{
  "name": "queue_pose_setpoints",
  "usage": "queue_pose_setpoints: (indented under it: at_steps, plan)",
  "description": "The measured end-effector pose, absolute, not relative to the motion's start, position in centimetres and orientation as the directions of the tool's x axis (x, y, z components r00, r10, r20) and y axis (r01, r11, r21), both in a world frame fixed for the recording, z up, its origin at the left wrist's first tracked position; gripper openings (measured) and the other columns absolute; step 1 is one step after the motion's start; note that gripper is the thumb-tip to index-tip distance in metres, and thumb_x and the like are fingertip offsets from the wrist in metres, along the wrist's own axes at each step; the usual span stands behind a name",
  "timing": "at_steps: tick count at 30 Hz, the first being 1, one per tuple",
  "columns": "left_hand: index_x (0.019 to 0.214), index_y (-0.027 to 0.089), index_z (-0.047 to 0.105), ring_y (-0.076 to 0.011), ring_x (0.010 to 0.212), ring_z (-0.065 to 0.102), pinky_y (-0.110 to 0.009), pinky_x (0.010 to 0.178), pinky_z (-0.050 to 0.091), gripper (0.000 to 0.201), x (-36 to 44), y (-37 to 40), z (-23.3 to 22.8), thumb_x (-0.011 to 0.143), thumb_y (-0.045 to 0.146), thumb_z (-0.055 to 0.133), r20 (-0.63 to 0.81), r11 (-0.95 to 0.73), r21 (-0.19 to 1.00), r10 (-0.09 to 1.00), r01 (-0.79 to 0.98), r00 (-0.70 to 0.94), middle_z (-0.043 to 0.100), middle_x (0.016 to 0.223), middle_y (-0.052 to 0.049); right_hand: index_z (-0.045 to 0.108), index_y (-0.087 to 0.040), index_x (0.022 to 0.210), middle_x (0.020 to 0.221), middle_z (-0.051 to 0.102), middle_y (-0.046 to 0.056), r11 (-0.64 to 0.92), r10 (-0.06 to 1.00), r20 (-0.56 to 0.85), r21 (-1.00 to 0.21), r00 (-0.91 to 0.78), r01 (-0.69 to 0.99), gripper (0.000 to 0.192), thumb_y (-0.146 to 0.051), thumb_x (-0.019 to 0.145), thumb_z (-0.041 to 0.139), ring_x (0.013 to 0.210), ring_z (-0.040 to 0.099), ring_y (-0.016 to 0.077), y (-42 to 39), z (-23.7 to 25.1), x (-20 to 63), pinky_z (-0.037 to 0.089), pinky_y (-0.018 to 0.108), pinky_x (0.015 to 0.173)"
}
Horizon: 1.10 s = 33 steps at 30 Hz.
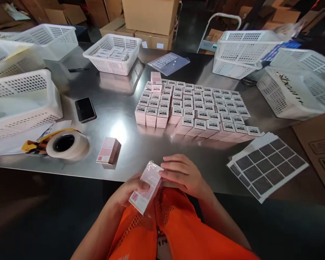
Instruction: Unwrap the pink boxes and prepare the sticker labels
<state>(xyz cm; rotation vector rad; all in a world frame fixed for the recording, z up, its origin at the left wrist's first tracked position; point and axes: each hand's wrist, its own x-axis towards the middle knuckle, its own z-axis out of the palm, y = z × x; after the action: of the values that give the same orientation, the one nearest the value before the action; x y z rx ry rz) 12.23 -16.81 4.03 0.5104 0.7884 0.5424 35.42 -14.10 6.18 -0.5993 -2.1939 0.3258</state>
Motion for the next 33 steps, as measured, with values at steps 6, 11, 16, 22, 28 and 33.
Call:
queue_pose_setpoints:
  at_steps: [6, 11, 16, 22, 28, 33]
  plan:
    - [0.084, 0.012, 0.068, -0.0163, 0.059, 0.055, -0.027, 0.058, 0.044, 0.038, 13.0, -17.4, 3.3, 0.053, 0.034, 0.066, -0.564, 0.812, 0.542, 0.542, -0.217, 0.623, 0.064, 0.071, -0.006, 0.066, -0.019, 0.105, 0.094, 0.077, 0.004, 0.908, 0.418, 0.683, -0.302, -0.600, 0.289, 0.014, -0.014, 0.098, 0.054, 0.103, 0.070, 0.0182, -14.1, 6.5, 34.9, 0.053, 0.034, 0.092]
    - [0.079, 0.012, 0.062, -0.0111, 0.051, 0.044, -0.024, 0.051, 0.032, 0.033, 13.0, -17.2, 4.0, 0.055, 0.034, 0.068, -0.567, 0.775, 0.623, 0.541, -0.106, 0.621, 0.055, 0.063, -0.001, 0.062, -0.021, 0.096, 0.091, 0.072, 0.005, 0.805, 0.576, 0.576, -0.524, -0.580, 0.280, 0.011, -0.017, 0.099, 0.052, 0.094, 0.068, 0.0180, -14.7, 6.8, 35.3, 0.052, 0.036, 0.088]
    - [0.082, 0.012, 0.062, -0.0107, 0.058, 0.043, -0.023, 0.053, 0.029, 0.026, 13.5, -17.0, 5.5, 0.063, 0.027, 0.073, -0.556, 0.655, 0.749, 0.539, 0.100, 0.632, 0.053, 0.065, 0.003, 0.063, -0.021, 0.110, 0.116, 0.067, 0.011, 0.603, 0.711, 0.327, -0.739, -0.622, 0.301, 0.020, -0.034, 0.103, 0.049, 0.106, 0.064, 0.0195, -14.9, 7.8, 36.1, 0.052, 0.033, 0.089]
    - [0.085, 0.014, 0.069, -0.0133, 0.060, 0.046, -0.024, 0.053, 0.030, 0.020, 14.0, -17.5, 6.6, 0.066, 0.021, 0.070, -0.573, 0.387, 0.818, 0.601, 0.425, 0.557, 0.055, 0.067, 0.004, 0.069, -0.021, 0.118, 0.114, 0.068, 0.008, 0.599, 0.561, 0.122, -0.742, -0.819, 0.300, 0.025, -0.032, 0.101, 0.053, 0.105, 0.064, 0.0191, -14.8, 8.3, 36.2, 0.051, 0.032, 0.090]
    - [0.074, 0.016, 0.067, -0.0133, 0.052, 0.044, -0.025, 0.048, 0.023, 0.020, 14.1, -17.3, 7.1, 0.071, 0.036, 0.071, -0.583, 0.248, 0.760, 0.668, 0.601, 0.461, 0.055, 0.058, 0.003, 0.072, -0.021, 0.084, 0.091, 0.067, 0.003, 0.515, 0.667, 0.127, -0.790, -0.734, 0.332, 0.013, -0.021, 0.094, 0.062, 0.088, 0.065, 0.0157, -15.4, 7.8, 36.0, 0.053, 0.028, 0.078]
    - [0.072, 0.019, 0.069, -0.0152, 0.050, 0.046, -0.027, 0.049, 0.022, 0.020, 14.3, -17.1, 7.4, 0.066, 0.037, 0.075, -0.559, 0.177, 0.684, 0.750, 0.707, 0.353, 0.059, 0.057, 0.000, 0.067, -0.021, 0.068, 0.077, 0.065, 0.000, 0.413, 0.751, 0.147, -0.865, -0.644, 0.284, 0.021, -0.019, 0.088, 0.069, 0.080, 0.064, 0.0148, -15.6, 7.3, 35.7, 0.052, 0.025, 0.067]
